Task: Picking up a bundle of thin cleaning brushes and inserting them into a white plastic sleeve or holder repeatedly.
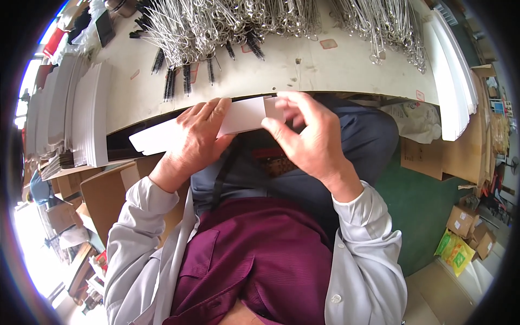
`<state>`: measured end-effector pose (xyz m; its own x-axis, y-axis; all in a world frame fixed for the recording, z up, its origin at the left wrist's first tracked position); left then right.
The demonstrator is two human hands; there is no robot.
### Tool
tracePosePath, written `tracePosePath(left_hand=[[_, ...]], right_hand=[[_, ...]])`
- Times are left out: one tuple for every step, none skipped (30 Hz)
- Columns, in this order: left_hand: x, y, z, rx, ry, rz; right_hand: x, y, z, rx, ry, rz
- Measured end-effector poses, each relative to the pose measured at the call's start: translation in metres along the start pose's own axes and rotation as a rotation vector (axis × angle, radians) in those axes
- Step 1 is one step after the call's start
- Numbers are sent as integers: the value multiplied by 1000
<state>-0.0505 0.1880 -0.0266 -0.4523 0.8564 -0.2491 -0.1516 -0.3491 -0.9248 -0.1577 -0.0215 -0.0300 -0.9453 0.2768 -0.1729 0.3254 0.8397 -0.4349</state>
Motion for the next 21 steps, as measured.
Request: tracePosePath(left_hand=[[-1,0,1,-1,0,-1],[-2,0,4,38,-1,-3],[-4,0,7,75,-2,-5],[-7,0,10,74,0,-5],[-11,-1,14,78,32,4],[-13,-3,16,81,64,13],[-13,-2,17,78,63,13],[-13,-1,17,86,53,0],[-12,-1,17,94,43,-13],[-11,-1,17,93,41,-14],[-10,-2,17,106,18,-23],[-9,-2,17,120,-4,-32],[-7,-3,15,119,-7,-33],[-4,-6,11,88,-9,-25],[-2,-8,7,57,-11,-17],[1,-11,2,51,-21,-31],[3,-12,-1,51,-22,-32],[5,-12,-3,52,-34,-54],[6,-11,-3,55,-43,-74],[4,-8,-3,52,-19,-61],[2,-7,1,52,-18,-59]], right_hand=[[-5,-4,-13,307,-274,23],[-6,1,-20,430,-313,-32],[-7,6,-25,494,-339,-112],[-7,11,-24,528,-374,-164],[-7,15,-21,561,-410,-217],[-7,16,-20,560,-411,-215],[-7,17,-17,604,-419,-233],[-8,18,-16,648,-426,-252],[-9,17,-15,646,-428,-251],[-10,17,-14,664,-460,-266],[-11,16,-12,682,-491,-280],[-12,14,-10,681,-491,-281],[-13,11,-9,689,-500,-289],[-14,7,-9,698,-508,-297],[-14,2,-9,696,-508,-299],[-15,-4,-9,690,-490,-287],[-15,-7,-10,685,-472,-275],[-14,-5,-11,701,-474,-280],[-15,-3,-11,703,-473,-279],[-16,2,-11,689,-484,-294],[-16,5,-11,674,-496,-309]])
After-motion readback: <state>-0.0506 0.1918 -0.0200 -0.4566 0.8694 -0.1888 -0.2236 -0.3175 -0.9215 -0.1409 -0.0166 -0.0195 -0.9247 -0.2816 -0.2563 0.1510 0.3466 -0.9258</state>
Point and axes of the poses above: each hand's wrist, its own x-axis away from the middle knuckle, its own y-axis out of the palm, z = x × y, the point moved 2 cm from there along -x, towards the middle knuckle, and after that the axes turned 3 degrees about y, right-handed, at the moved point
